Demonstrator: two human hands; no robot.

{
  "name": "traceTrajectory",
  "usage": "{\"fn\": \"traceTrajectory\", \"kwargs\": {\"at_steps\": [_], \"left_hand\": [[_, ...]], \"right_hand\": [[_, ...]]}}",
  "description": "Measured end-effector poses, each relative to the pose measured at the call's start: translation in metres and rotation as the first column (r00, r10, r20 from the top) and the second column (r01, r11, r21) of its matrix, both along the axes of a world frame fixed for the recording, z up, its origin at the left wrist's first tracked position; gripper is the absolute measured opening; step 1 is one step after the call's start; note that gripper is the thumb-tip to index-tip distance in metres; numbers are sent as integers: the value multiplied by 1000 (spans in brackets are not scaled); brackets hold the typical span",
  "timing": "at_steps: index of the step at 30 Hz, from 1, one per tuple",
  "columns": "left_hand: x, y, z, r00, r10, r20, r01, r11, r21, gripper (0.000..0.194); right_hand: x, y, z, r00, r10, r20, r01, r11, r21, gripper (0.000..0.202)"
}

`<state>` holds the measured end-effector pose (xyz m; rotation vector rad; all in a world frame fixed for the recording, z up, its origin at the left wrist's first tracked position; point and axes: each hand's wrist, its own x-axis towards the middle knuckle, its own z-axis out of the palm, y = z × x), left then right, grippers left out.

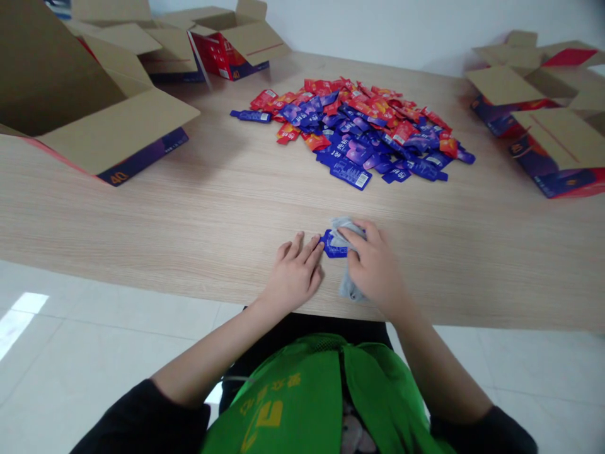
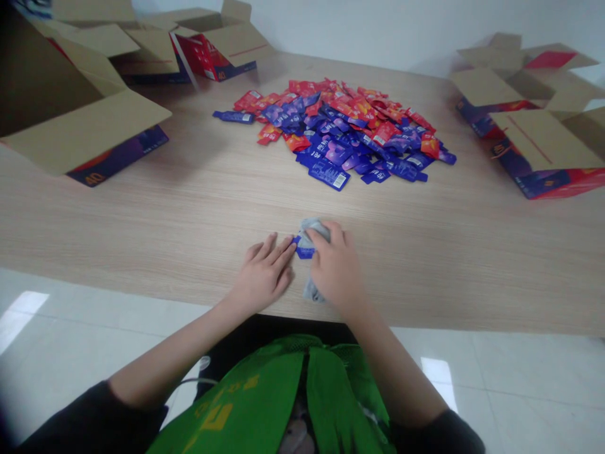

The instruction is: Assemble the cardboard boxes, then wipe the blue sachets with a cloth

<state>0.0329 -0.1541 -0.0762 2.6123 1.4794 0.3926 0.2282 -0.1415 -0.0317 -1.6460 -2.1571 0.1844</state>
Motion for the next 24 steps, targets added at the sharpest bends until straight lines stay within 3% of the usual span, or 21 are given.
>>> {"fn": "traceTrajectory", "kwargs": {"at_steps": [3, 7, 17, 24], "left_hand": [[0, 0, 0, 1000, -1, 0, 1, 1000, -3, 48], [0, 0, 0, 1000, -3, 6, 3, 1000, 0, 48], [0, -1, -1, 1000, 0, 1, 0, 1000, 5, 51], [-1, 0, -1, 1000, 3, 12, -3, 1000, 18, 50]], "right_hand": [[-20, 0, -12, 998, 56, 38, -54, 998, -35, 51], [-23, -3, -22, 996, 25, 90, -20, 998, -64, 51], [17, -11, -23, 978, -135, 158, 138, 990, -5, 51], [45, -14, -29, 952, -236, 194, 248, 968, -37, 49]]}}
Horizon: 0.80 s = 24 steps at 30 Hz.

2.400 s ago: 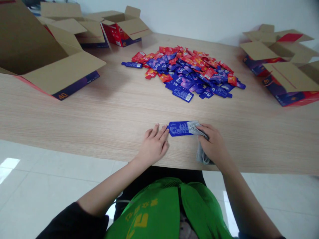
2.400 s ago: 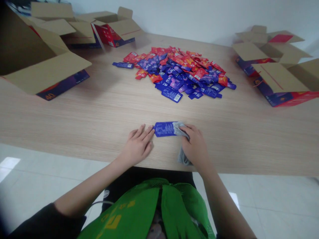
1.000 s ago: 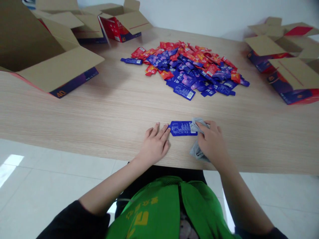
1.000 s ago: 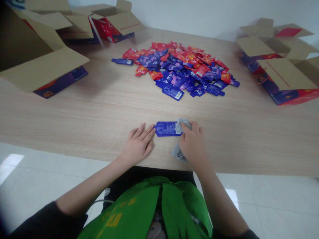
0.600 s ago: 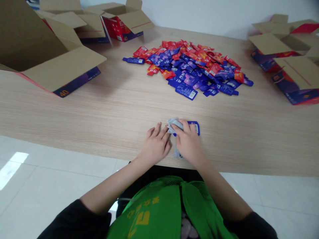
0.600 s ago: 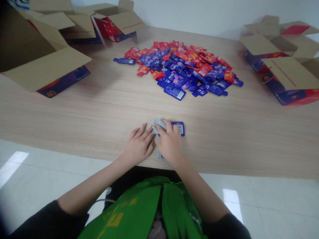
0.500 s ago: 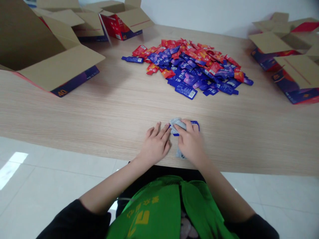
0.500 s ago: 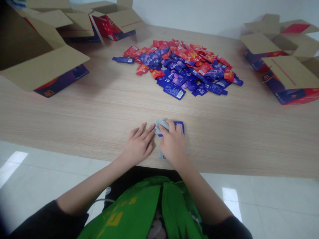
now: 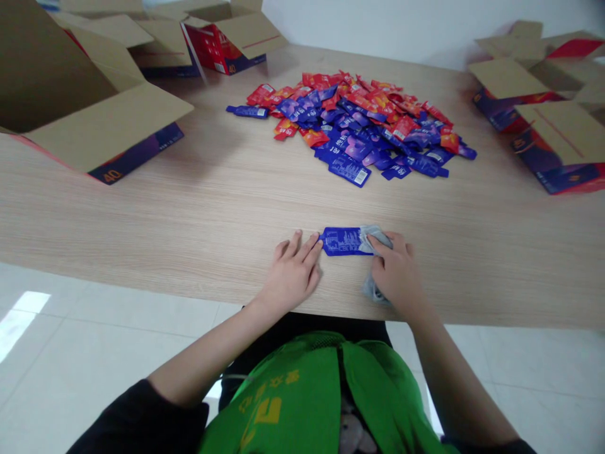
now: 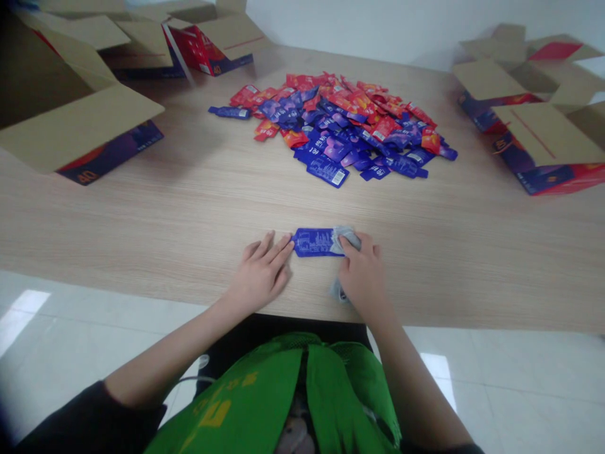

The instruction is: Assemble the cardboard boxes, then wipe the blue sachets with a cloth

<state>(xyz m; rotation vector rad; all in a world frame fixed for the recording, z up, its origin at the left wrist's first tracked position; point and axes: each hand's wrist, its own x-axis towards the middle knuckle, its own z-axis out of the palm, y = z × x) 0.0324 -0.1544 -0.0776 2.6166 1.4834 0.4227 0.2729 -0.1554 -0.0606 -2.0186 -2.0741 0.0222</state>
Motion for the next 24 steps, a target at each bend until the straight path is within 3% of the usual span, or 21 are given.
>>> {"fn": "traceTrajectory", "kwargs": {"at_steps": [5, 10, 15, 19, 24], "left_hand": [[0, 0, -1, 1000, -5, -7, 5, 1000, -7, 51], [0, 0, -2, 1000, -12, -7, 12, 1000, -1, 52], [0, 1, -2, 1000, -7, -2, 7, 1000, 2, 50], [0, 1, -2, 1000, -14, -1, 14, 1000, 0, 48], [0, 0, 0, 1000, -2, 14, 2, 1000, -5, 50]], "right_hand": [[11, 12, 10, 996, 57, -64, -60, 997, -46, 48], [-6, 22, 23, 974, 126, -186, -107, 988, 108, 46], [-48, 18, 13, 932, 318, -175, -317, 948, 33, 50], [-57, 14, 4, 944, 313, -105, -315, 949, 2, 51], [-45, 13, 1, 943, 304, -137, -301, 953, 39, 52]]}}
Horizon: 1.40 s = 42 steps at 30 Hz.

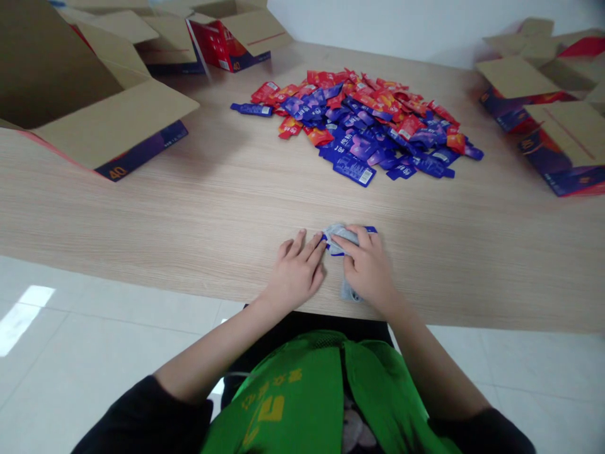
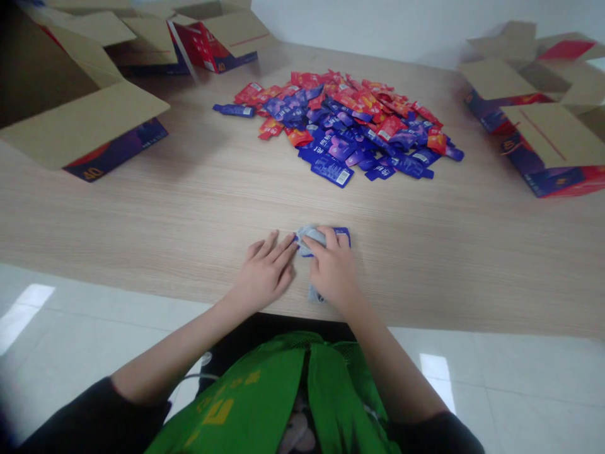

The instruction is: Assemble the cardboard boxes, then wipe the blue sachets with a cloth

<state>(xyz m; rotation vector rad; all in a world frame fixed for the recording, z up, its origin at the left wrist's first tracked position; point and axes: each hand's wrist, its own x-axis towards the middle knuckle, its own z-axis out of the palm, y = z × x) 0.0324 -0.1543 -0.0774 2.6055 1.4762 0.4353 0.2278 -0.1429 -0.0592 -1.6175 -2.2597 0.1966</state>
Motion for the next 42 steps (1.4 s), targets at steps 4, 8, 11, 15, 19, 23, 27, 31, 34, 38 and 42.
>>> {"fn": "traceTrajectory", "kwargs": {"at_steps": [4, 8, 11, 15, 19, 23, 27, 31, 34, 38, 42], "left_hand": [[0, 0, 1, 1000, 0, 6, 0, 1000, -3, 50], [0, 0, 1, 1000, 4, -2, -4, 1000, -8, 51], [0, 0, 0, 1000, 4, -5, -4, 1000, -9, 51], [0, 0, -2, 1000, -2, -4, 2, 1000, 1, 51], [-1, 1, -3, 1000, -7, -10, 7, 1000, 10, 50], [-2, 2, -1, 999, -29, -16, 29, 1000, 6, 51], [-1, 1, 0, 1000, -20, -16, 20, 1000, -6, 51], [-1, 0, 1, 1000, -20, -13, 20, 1000, -10, 49], [0, 1, 0, 1000, -18, -5, 18, 1000, -5, 48], [0, 1, 0, 1000, -1, -3, 1, 1000, -4, 50], [0, 0, 0, 1000, -7, -4, 7, 1000, -8, 51]], "right_hand": [[12, -5, 0, 997, -70, 11, 70, 997, 22, 53], [25, -10, 2, 991, -128, 49, 128, 992, -5, 55], [37, -13, 3, 974, -205, 95, 210, 977, -44, 55], [56, -12, 2, 969, -220, 113, 229, 970, -77, 55], [72, -5, 12, 982, -152, 114, 162, 983, -89, 50], [65, 1, 27, 984, -175, -1, 175, 984, 16, 47], [27, 0, 24, 997, -36, -69, 38, 999, 18, 50], [-9, -6, 9, 999, 15, 31, -14, 1000, -27, 51], [-17, -8, 5, 993, -8, 116, 12, 999, -31, 51], [-10, -8, 5, 993, -39, 114, 40, 999, 0, 51], [5, -10, 2, 989, -120, 90, 116, 992, 50, 52]]}}
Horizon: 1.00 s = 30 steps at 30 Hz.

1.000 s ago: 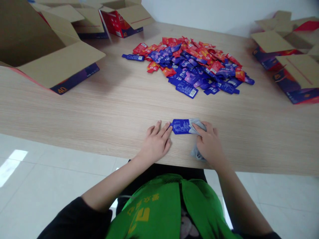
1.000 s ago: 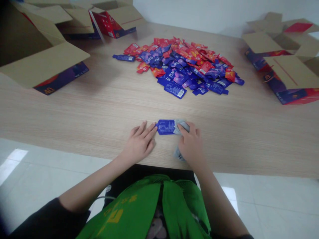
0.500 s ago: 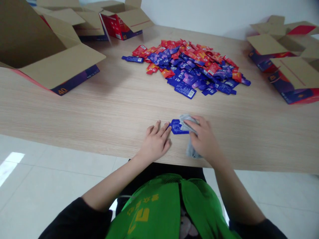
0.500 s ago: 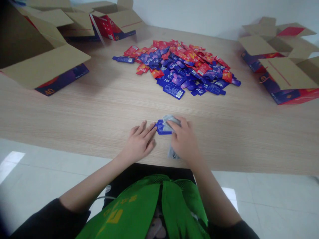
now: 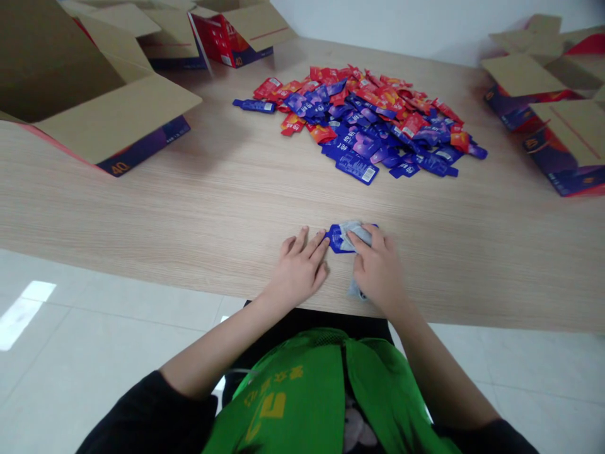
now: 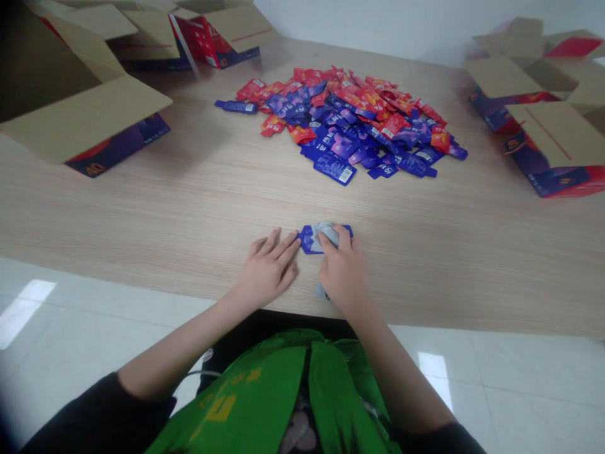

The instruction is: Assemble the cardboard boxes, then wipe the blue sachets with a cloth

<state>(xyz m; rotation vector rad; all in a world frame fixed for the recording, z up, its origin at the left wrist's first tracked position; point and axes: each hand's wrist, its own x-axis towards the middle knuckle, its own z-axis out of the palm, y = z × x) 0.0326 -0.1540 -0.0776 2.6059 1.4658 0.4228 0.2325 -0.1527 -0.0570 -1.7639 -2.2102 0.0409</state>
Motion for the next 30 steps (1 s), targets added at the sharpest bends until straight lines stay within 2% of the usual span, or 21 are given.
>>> {"fn": "traceTrajectory", "kwargs": {"at_steps": [8, 16, 19, 22, 25, 27, 30], "left_hand": [[0, 0, 1, 1000, 4, 8, -4, 1000, -4, 51], [-1, 0, -1, 1000, -3, 2, 3, 1000, -8, 51], [-1, 0, -1, 1000, -3, 3, 3, 1000, -6, 51], [0, 0, 0, 1000, -2, 5, 2, 1000, -5, 51], [0, 0, 1, 1000, 0, 4, 0, 1000, -11, 52], [0, 0, 1, 1000, 0, -1, 0, 1000, -18, 51], [0, 0, 1, 1000, -3, -7, 3, 1000, -23, 51]], "right_hand": [[31, -1, -3, 991, -129, 41, 130, 991, -23, 51], [57, 4, 6, 992, -107, 68, 115, 984, -137, 50], [63, 12, 16, 994, -109, -13, 108, 992, -71, 47], [49, 18, 23, 987, -65, -148, 63, 998, -15, 48], [18, 19, 20, 974, 63, -217, -77, 996, -54, 52], [-1, 17, 14, 982, 99, -163, -114, 990, -81, 52], [-15, 14, 6, 994, 91, -53, -96, 991, -91, 52]]}}
